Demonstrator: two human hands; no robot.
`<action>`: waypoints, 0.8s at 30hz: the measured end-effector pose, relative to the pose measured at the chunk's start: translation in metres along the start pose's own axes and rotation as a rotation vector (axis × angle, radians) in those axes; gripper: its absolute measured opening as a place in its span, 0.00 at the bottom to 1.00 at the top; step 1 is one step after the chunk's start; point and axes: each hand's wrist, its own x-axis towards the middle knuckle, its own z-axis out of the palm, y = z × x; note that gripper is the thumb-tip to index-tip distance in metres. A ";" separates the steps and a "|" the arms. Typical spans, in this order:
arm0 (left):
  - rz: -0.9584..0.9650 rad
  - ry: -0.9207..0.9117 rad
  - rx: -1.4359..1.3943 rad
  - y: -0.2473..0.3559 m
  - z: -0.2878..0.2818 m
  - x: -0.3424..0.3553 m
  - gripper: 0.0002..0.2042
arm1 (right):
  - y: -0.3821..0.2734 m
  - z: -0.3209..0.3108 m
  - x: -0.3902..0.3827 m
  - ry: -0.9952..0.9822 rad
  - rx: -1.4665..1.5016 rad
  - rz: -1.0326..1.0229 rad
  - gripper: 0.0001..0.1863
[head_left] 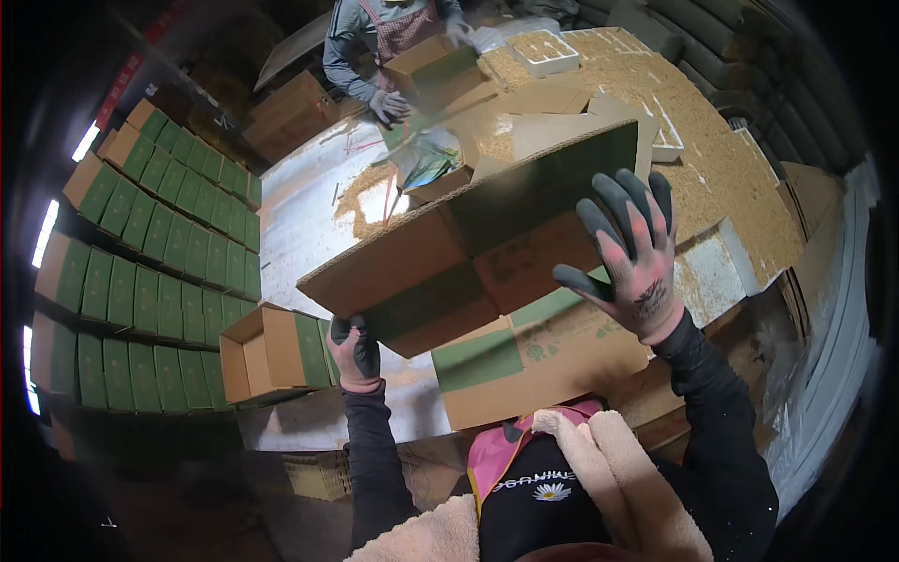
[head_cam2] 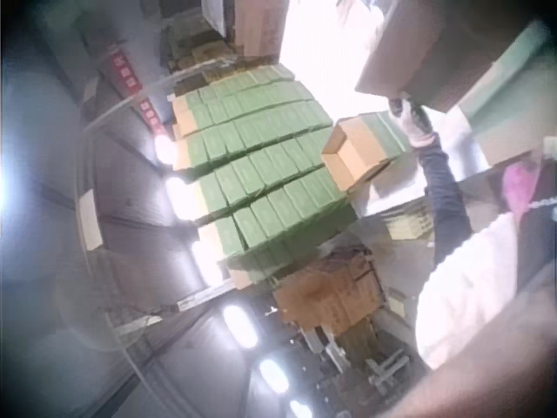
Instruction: The person folds cardboard boxes, places trays filled with sawdust into the boxes, covers them with cardboard sheets, closes the boxes, and stacks them.
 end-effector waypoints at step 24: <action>-0.617 -1.156 0.525 0.019 -0.004 0.056 0.22 | -0.009 0.001 0.028 -0.325 0.223 -0.402 0.06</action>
